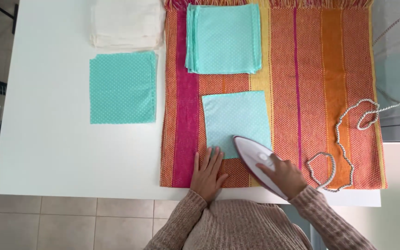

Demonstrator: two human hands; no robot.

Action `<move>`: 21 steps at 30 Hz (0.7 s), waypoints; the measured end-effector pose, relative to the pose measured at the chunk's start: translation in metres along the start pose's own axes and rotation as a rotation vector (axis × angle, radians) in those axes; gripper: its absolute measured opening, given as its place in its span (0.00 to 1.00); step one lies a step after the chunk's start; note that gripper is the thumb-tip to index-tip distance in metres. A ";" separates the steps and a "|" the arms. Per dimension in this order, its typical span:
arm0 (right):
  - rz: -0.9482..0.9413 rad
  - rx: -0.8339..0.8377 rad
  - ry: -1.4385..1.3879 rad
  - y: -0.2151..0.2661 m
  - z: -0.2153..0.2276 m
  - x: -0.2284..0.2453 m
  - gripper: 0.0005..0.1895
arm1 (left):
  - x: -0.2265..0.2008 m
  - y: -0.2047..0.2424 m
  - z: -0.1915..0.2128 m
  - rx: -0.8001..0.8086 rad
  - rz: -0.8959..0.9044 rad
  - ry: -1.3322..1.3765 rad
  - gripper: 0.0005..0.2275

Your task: Ironing small squares of fabric on a workshop table.

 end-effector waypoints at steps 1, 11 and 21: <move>-0.002 0.003 0.000 -0.005 -0.001 -0.010 0.36 | 0.002 0.003 -0.004 0.003 0.001 0.001 0.27; -0.269 -0.170 -0.146 -0.054 0.023 -0.108 0.35 | 0.028 -0.001 -0.034 -0.154 0.371 0.234 0.30; 0.124 -1.025 0.093 -0.084 0.111 -0.072 0.38 | 0.142 -0.076 -0.082 -0.176 1.000 0.808 0.37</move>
Point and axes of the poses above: each hand's wrist, its own y-axis away from the middle knuckle, its own z-axis out of the back of the hand, x = y × z, the point moved 4 cm from there along -y, towards the middle knuckle, and after that the axes turned 11 degrees about -x, right-handed, at the moved point
